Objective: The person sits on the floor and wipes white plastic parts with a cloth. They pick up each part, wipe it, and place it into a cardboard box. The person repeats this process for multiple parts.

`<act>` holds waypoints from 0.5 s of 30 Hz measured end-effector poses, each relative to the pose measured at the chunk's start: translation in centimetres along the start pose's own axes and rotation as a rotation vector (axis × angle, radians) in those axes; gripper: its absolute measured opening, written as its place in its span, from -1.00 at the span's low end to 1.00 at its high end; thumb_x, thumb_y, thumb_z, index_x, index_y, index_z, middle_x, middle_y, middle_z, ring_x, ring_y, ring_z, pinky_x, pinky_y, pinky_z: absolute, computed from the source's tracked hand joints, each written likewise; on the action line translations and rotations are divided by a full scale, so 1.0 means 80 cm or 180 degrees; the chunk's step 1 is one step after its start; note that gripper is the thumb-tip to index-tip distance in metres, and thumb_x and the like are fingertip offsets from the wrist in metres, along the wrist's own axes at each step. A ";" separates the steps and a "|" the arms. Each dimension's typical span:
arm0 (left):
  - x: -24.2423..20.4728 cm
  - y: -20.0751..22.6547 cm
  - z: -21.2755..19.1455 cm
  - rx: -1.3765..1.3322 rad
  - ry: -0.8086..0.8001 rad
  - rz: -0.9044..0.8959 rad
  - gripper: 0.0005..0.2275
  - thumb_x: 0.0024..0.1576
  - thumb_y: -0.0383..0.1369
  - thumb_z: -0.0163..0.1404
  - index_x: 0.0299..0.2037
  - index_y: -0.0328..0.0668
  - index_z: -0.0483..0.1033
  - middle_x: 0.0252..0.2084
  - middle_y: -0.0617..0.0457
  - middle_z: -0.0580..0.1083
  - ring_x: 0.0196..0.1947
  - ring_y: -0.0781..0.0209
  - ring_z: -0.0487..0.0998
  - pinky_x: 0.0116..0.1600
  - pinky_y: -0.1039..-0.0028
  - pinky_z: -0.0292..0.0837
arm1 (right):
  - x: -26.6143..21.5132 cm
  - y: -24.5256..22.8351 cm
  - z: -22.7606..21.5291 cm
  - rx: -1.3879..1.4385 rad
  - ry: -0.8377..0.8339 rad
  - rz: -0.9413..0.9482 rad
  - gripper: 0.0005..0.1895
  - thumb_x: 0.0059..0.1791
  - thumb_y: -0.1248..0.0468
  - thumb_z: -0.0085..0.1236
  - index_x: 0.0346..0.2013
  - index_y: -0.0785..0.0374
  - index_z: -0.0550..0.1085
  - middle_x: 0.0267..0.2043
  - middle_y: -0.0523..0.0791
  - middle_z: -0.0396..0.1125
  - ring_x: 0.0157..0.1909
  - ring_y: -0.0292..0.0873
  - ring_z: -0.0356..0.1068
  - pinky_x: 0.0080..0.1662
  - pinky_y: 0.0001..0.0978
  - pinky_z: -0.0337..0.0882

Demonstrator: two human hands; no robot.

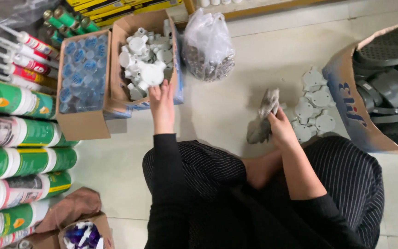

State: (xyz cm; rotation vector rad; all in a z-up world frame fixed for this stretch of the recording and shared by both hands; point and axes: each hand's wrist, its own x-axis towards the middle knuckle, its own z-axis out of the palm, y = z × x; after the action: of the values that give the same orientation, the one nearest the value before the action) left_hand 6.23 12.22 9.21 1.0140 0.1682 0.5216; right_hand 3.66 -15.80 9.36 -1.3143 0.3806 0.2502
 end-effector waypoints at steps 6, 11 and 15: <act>-0.014 -0.098 0.053 0.0802 -0.0194 -0.1370 -0.40 0.07 -0.38 -0.02 0.20 -0.36 -0.17 0.19 -0.18 0.00 0.10 0.12 0.20 0.09 0.32 0.20 | 0.010 -0.029 -0.078 -0.0476 -0.0009 -0.0623 -0.30 -0.17 0.52 -0.21 0.22 0.20 -0.14 0.24 0.15 -0.21 0.27 0.15 -0.29 0.13 0.23 -0.27; -0.100 -0.248 0.143 0.2981 -0.2319 -0.1097 -0.35 -0.06 -0.16 0.03 0.19 -0.18 0.00 0.19 -0.26 0.05 0.17 -0.17 0.07 0.16 0.04 0.02 | 0.014 -0.060 -0.155 -0.2229 0.0691 -0.1074 -0.63 -0.12 0.45 -0.10 -0.05 0.47 0.12 -0.25 0.29 0.12 -0.25 0.35 0.19 -0.47 -0.07 0.24; -0.144 -0.336 0.210 0.4156 -0.3371 0.0958 -0.33 -0.18 -0.19 0.11 0.13 -0.08 0.05 0.10 -0.29 0.13 0.11 -0.33 0.16 0.04 0.04 0.21 | 0.015 -0.066 -0.181 -0.2559 0.1180 -0.0787 -0.38 -0.24 0.36 0.18 -0.01 0.49 0.10 -0.19 0.30 0.19 -0.17 0.33 0.23 -0.35 0.14 0.33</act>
State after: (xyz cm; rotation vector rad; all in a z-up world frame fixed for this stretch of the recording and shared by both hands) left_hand 11.54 -17.54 -5.72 2.4789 -0.7010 0.0092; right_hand 4.93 -31.15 10.58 -2.1950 0.4419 -0.0710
